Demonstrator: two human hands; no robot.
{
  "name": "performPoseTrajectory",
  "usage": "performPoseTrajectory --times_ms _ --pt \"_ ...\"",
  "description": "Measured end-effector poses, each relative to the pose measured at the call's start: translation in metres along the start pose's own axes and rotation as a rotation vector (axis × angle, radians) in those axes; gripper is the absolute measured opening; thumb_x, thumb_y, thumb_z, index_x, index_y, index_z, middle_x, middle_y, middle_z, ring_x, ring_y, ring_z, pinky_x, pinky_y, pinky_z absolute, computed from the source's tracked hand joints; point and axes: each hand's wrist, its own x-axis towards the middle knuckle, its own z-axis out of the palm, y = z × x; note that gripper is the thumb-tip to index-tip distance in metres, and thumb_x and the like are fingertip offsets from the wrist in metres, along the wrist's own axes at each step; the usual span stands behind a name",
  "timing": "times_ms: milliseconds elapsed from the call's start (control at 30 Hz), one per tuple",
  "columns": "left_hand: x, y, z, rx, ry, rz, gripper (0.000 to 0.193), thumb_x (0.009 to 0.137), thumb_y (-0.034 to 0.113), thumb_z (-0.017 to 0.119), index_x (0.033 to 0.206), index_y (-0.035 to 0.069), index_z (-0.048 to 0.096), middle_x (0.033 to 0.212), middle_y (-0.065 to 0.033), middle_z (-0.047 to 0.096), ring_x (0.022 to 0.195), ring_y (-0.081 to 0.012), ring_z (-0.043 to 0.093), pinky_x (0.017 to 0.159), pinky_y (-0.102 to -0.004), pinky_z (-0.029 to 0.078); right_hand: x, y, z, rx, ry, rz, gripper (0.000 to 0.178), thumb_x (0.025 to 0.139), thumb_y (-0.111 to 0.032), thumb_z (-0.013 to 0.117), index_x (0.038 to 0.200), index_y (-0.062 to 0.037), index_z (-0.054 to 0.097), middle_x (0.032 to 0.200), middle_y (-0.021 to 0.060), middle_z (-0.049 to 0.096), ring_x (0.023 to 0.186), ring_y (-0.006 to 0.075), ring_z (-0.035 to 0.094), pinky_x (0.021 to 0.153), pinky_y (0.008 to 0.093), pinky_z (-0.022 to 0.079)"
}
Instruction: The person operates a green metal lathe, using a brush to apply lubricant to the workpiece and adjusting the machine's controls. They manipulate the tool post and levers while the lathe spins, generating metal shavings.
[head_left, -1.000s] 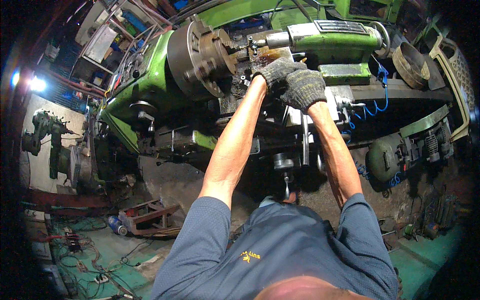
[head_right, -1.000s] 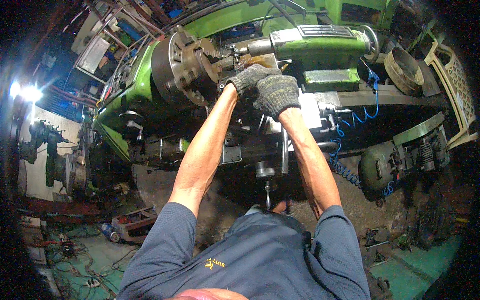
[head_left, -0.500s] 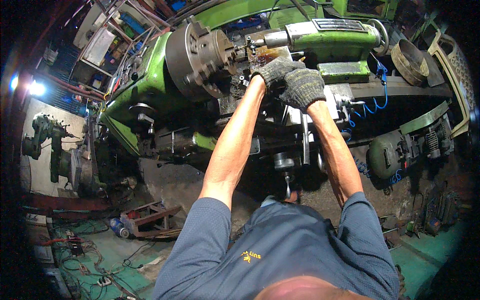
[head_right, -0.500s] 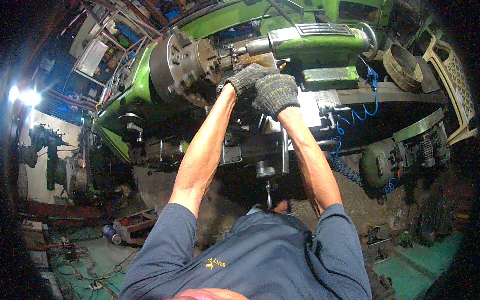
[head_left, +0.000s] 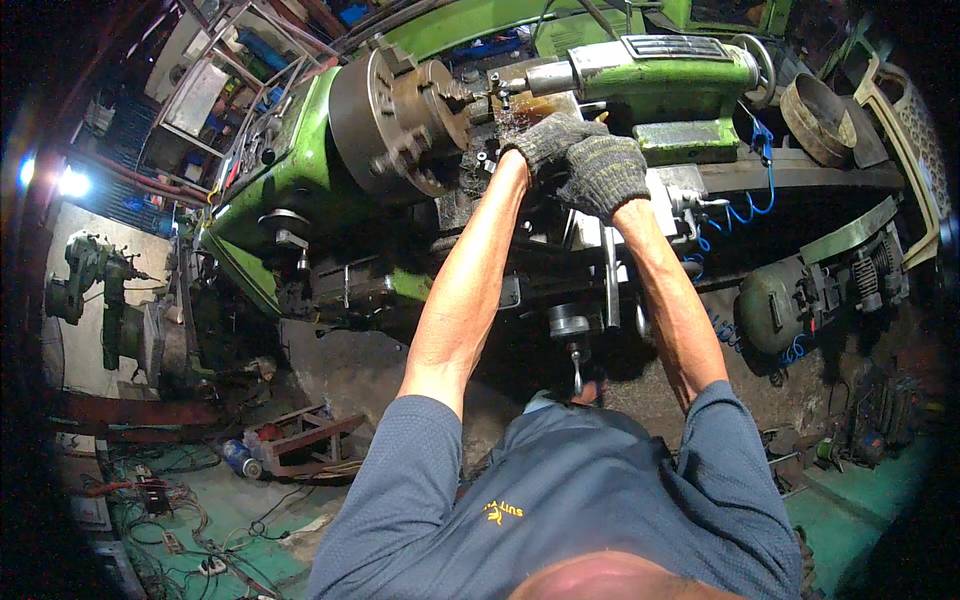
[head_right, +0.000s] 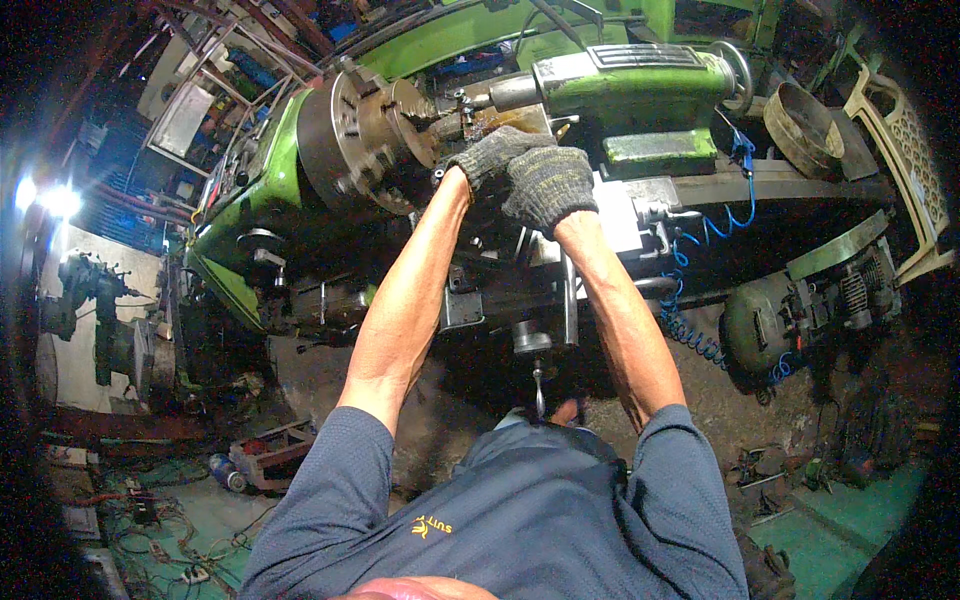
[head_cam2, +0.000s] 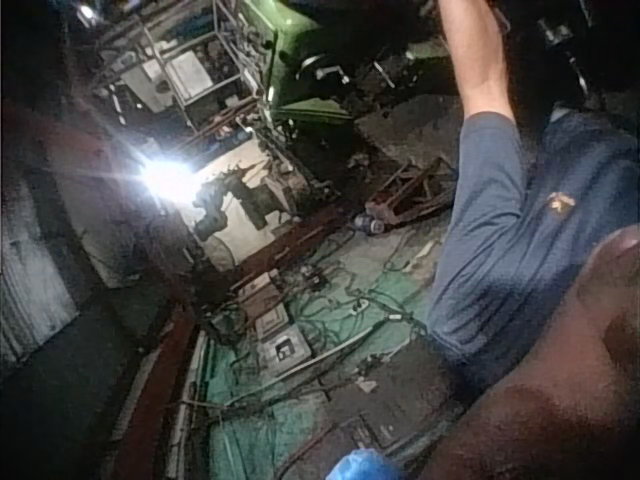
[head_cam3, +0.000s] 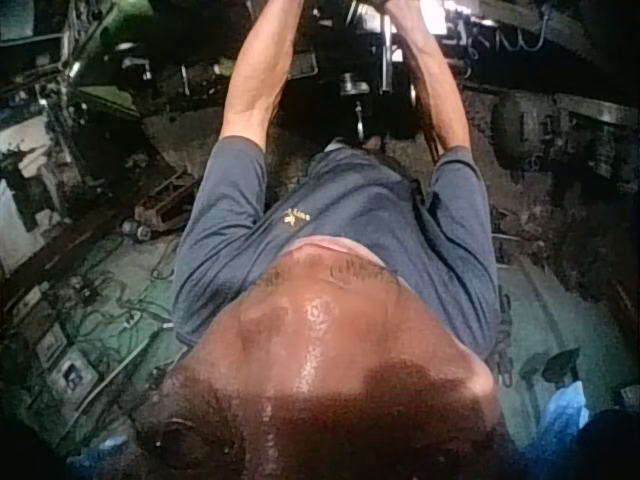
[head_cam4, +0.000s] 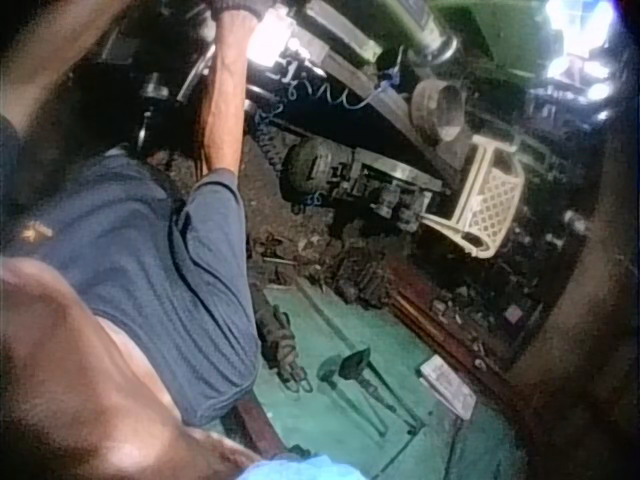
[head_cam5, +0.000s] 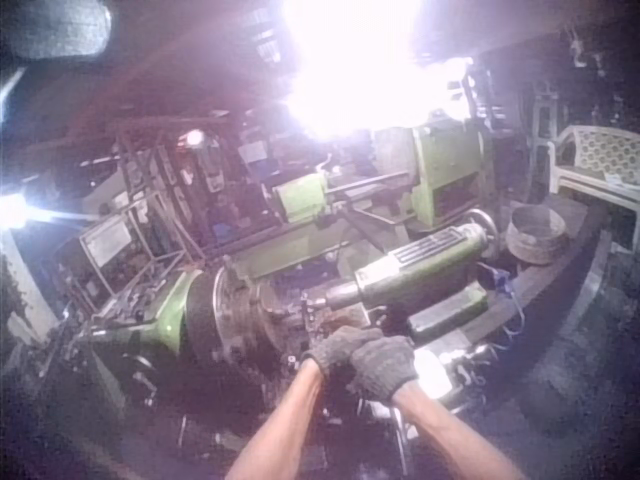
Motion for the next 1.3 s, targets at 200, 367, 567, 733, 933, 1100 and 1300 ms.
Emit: performPoseTrajectory --times_ms 200,367,567,733,933,1100,1300 --pt "0.002 -0.005 -0.001 -0.012 -0.009 -0.011 0.027 0.094 0.012 0.063 0.120 0.006 0.071 0.114 -0.0058 0.072 0.102 -0.0139 0.064 0.095 -0.0305 0.049 0.000 -0.001 0.004 0.009 0.035 -0.007 0.023 0.069 -0.029 0.068 0.080 -0.0113 0.078 0.077 0.0136 0.073 0.074 0.0298 0.072 0.065 0.0451 0.055" --pt "0.003 -0.007 -0.003 0.149 -0.050 0.097 0.026 0.095 0.013 0.063 0.120 0.007 0.071 0.112 -0.0042 0.073 0.099 -0.0125 0.063 0.093 -0.0292 0.050 0.000 0.000 0.002 -0.014 0.020 -0.011 0.023 0.069 -0.029 0.069 0.080 -0.0117 0.078 0.077 0.0136 0.073 0.074 0.0297 0.072 0.065 0.0447 0.055" --pt "0.007 -0.009 -0.001 -0.029 -0.013 -0.051 0.025 0.095 0.015 0.065 0.117 0.006 0.072 0.110 -0.0028 0.073 0.095 -0.0105 0.062 0.090 -0.0280 0.050 0.000 0.000 0.003 -0.004 0.014 -0.003 0.023 0.069 -0.030 0.070 0.081 -0.0116 0.078 0.078 0.0132 0.073 0.075 0.0293 0.073 0.065 0.0446 0.055" --pt "0.013 -0.017 0.000 0.063 0.033 -0.031 0.023 0.095 0.015 0.066 0.115 0.005 0.073 0.108 -0.0029 0.073 0.095 -0.0100 0.062 0.088 -0.0282 0.051 0.001 0.000 0.006 0.000 0.019 -0.010 0.024 0.071 -0.029 0.069 0.083 -0.0111 0.078 0.080 0.0133 0.073 0.077 0.0291 0.073 0.066 0.0447 0.055" --pt "0.008 -0.009 0.002 -0.066 0.017 -0.052 0.024 0.095 0.014 0.065 0.116 0.005 0.073 0.108 -0.0033 0.073 0.096 -0.0106 0.062 0.089 -0.0285 0.050 0.000 0.002 0.006 0.015 0.019 -0.013 0.023 0.070 -0.029 0.069 0.082 -0.0109 0.078 0.079 0.0139 0.073 0.077 0.0296 0.073 0.066 0.0451 0.055" --pt "0.007 -0.012 -0.001 0.003 -0.016 0.021 0.025 0.095 0.013 0.063 0.117 0.004 0.072 0.110 -0.0034 0.073 0.097 -0.0110 0.063 0.090 -0.0285 0.050 0.000 0.000 0.003 0.026 0.018 -0.012 0.023 0.069 -0.028 0.068 0.081 -0.0110 0.078 0.078 0.0145 0.073 0.076 0.0302 0.072 0.067 0.0452 0.055" --pt "0.008 -0.015 -0.002 0.174 -0.013 0.080 0.024 0.095 0.013 0.063 0.116 0.005 0.072 0.111 -0.0041 0.073 0.098 -0.0118 0.064 0.091 -0.0289 0.051 0.000 -0.001 0.002 0.014 0.012 -0.005 0.023 0.069 -0.028 0.068 0.081 -0.0113 0.078 0.078 0.0138 0.073 0.077 0.0297 0.072 0.068 0.0449 0.055"
